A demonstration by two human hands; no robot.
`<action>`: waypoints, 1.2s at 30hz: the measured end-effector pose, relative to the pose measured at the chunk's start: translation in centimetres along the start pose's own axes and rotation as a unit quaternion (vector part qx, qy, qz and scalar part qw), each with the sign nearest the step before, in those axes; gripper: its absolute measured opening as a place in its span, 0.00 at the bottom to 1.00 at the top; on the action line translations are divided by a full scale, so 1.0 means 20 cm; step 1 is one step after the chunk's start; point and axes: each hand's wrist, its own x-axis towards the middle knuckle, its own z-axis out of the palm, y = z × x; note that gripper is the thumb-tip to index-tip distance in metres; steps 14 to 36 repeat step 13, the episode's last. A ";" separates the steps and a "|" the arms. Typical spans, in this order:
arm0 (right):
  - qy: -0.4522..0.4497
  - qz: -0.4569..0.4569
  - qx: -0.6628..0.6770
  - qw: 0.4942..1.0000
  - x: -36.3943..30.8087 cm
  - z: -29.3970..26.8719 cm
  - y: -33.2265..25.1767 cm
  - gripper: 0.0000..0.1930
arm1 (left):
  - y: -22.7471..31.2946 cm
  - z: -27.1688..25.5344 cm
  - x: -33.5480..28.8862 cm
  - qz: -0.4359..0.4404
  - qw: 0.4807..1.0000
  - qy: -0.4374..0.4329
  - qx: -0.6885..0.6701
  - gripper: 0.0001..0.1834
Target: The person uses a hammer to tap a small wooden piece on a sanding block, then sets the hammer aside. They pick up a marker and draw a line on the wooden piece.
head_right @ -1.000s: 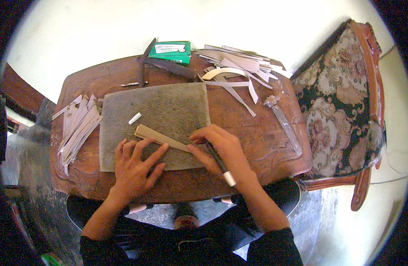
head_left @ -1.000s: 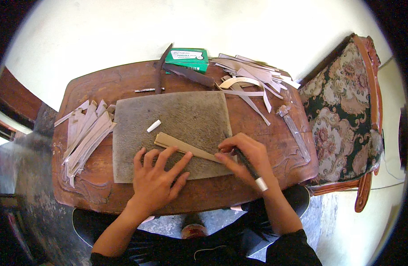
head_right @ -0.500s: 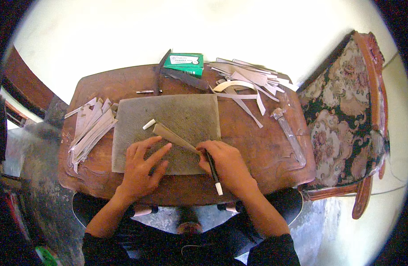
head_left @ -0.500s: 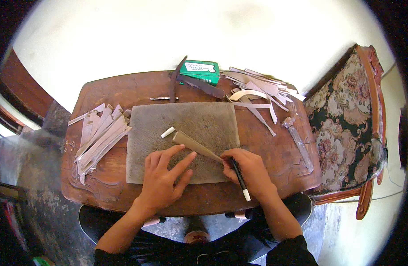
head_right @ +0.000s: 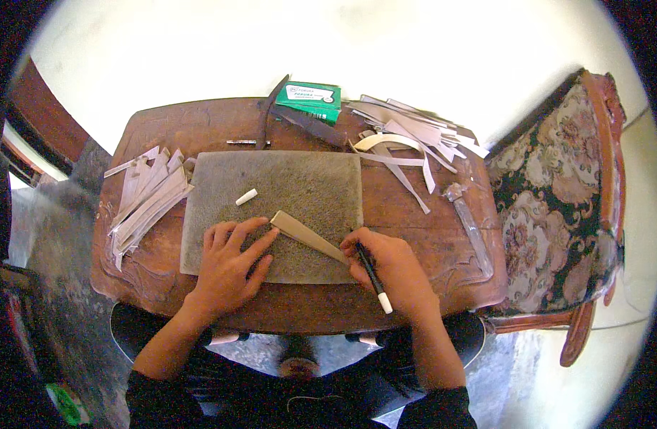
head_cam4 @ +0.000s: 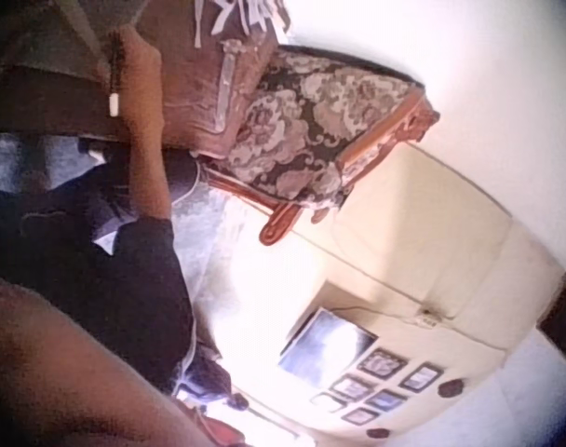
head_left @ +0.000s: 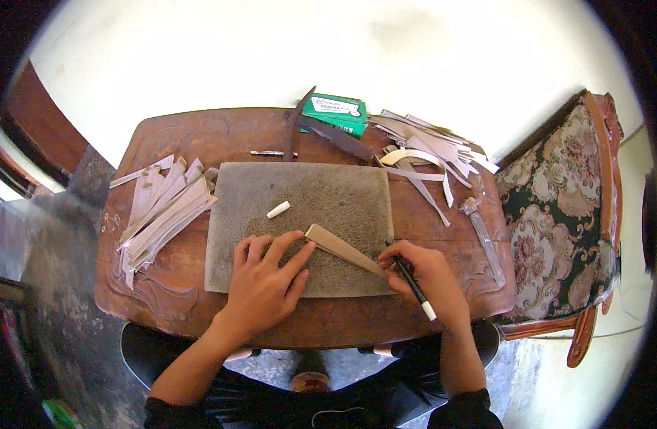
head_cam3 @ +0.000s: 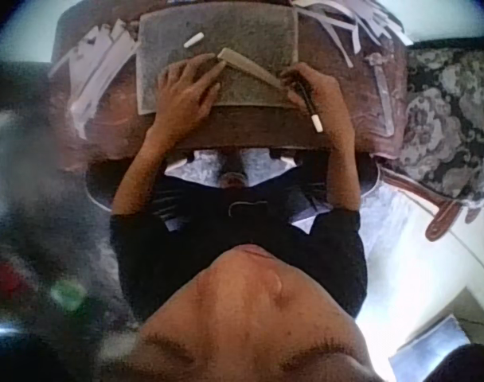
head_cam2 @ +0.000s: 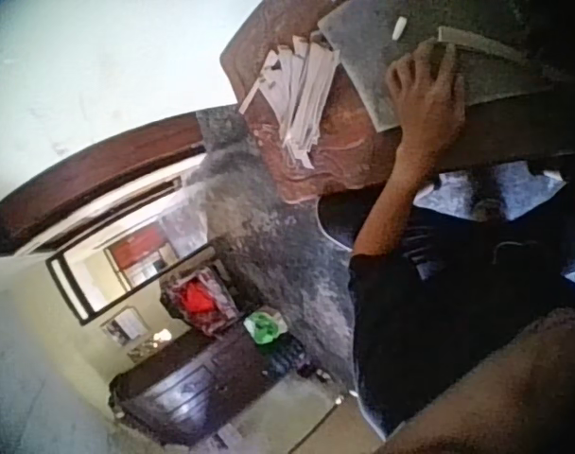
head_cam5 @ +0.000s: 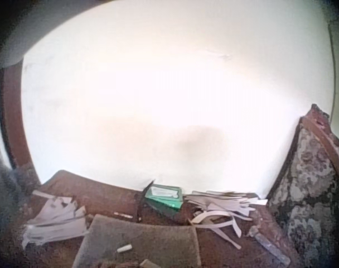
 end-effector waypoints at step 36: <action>0.089 -0.133 -0.100 0.982 0.10 0.19 -0.07 0.18 | -0.01 0.03 -0.01 0.010 0.999 0.009 0.034 0.24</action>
